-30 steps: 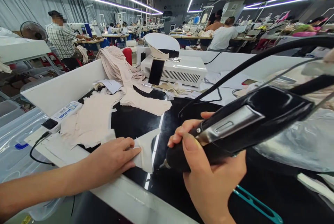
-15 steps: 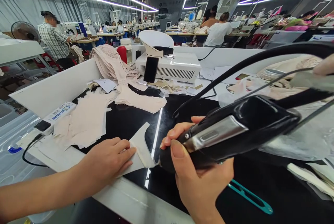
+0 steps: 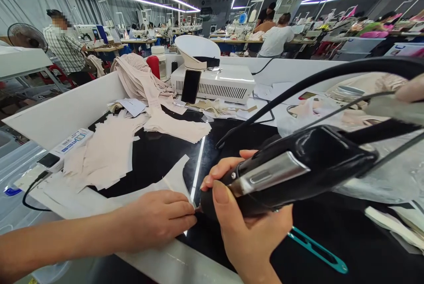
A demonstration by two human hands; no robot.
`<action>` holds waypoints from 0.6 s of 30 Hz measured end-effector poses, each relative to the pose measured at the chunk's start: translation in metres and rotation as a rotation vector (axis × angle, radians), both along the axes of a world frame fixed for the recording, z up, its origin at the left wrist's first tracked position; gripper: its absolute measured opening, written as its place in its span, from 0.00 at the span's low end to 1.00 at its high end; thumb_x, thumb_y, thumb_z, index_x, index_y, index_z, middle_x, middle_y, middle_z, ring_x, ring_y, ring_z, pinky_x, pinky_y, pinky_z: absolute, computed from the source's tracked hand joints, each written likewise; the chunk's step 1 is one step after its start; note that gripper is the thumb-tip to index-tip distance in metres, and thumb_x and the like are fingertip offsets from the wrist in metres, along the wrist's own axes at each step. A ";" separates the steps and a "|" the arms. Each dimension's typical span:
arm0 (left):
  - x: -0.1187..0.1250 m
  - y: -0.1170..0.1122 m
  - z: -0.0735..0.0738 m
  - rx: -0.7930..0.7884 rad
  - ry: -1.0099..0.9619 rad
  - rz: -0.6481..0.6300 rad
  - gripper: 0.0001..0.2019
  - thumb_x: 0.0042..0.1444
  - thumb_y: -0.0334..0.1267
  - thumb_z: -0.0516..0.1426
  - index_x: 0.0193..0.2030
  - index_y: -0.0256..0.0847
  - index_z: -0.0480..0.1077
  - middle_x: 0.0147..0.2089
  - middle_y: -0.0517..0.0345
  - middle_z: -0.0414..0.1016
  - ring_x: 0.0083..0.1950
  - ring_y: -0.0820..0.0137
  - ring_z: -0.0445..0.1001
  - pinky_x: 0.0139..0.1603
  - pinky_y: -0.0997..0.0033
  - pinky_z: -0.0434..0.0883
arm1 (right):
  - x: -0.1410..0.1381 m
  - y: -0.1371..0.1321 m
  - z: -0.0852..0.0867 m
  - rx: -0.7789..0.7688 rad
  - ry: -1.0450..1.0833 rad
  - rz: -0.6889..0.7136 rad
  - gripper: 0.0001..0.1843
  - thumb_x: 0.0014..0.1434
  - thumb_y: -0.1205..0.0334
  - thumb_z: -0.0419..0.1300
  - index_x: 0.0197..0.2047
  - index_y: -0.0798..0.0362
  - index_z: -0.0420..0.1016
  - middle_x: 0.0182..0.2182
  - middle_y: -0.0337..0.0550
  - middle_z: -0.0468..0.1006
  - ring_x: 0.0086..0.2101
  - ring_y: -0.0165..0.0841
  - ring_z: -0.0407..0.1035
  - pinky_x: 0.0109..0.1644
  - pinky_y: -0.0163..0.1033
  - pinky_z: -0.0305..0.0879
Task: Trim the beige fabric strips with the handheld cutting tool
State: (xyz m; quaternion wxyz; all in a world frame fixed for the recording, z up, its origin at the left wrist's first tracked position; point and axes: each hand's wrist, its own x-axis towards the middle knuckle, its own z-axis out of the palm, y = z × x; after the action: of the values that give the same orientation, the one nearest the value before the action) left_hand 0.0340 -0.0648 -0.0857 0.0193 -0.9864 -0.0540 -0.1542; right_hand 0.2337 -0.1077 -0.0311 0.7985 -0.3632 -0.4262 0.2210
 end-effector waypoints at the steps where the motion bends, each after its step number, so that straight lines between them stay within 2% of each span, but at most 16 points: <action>1: -0.001 0.003 -0.001 -0.009 0.003 0.000 0.12 0.89 0.25 0.59 0.56 0.40 0.84 0.54 0.49 0.88 0.54 0.63 0.87 0.61 0.66 0.86 | 0.000 0.000 0.000 0.006 -0.001 0.006 0.21 0.65 0.56 0.89 0.55 0.39 0.89 0.32 0.31 0.85 0.27 0.39 0.82 0.30 0.44 0.88; 7: -0.013 0.012 0.002 -0.056 0.003 0.007 0.11 0.89 0.26 0.61 0.66 0.40 0.84 0.58 0.48 0.91 0.60 0.62 0.89 0.69 0.64 0.87 | -0.002 -0.002 -0.001 -0.013 -0.005 -0.009 0.23 0.65 0.48 0.91 0.55 0.38 0.89 0.32 0.32 0.85 0.27 0.40 0.83 0.30 0.47 0.90; 11: -0.017 0.011 0.002 -0.053 -0.024 0.020 0.12 0.91 0.29 0.62 0.72 0.35 0.83 0.60 0.46 0.92 0.62 0.62 0.90 0.72 0.64 0.87 | 0.001 -0.005 0.001 -0.049 0.016 -0.007 0.23 0.63 0.49 0.93 0.54 0.38 0.90 0.32 0.32 0.84 0.27 0.40 0.82 0.30 0.46 0.89; 14: -0.016 0.010 -0.001 -0.038 -0.064 0.016 0.11 0.92 0.33 0.63 0.71 0.31 0.83 0.61 0.46 0.92 0.63 0.62 0.91 0.72 0.64 0.86 | 0.006 -0.009 0.006 -0.086 -0.002 0.018 0.24 0.61 0.50 0.94 0.53 0.38 0.90 0.32 0.32 0.84 0.28 0.41 0.83 0.30 0.46 0.88; 18: -0.015 0.009 -0.003 -0.046 -0.036 0.035 0.10 0.92 0.36 0.66 0.70 0.35 0.84 0.63 0.48 0.92 0.64 0.62 0.90 0.74 0.63 0.86 | 0.011 -0.012 0.011 -0.102 -0.030 0.030 0.24 0.61 0.50 0.93 0.53 0.38 0.89 0.30 0.31 0.84 0.28 0.43 0.84 0.30 0.48 0.89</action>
State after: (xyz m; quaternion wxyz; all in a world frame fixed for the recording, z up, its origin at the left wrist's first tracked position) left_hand 0.0186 -0.0559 -0.0891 -0.0019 -0.9825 -0.0751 -0.1702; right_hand 0.2451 -0.1201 -0.0200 0.7690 -0.4002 -0.4319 0.2488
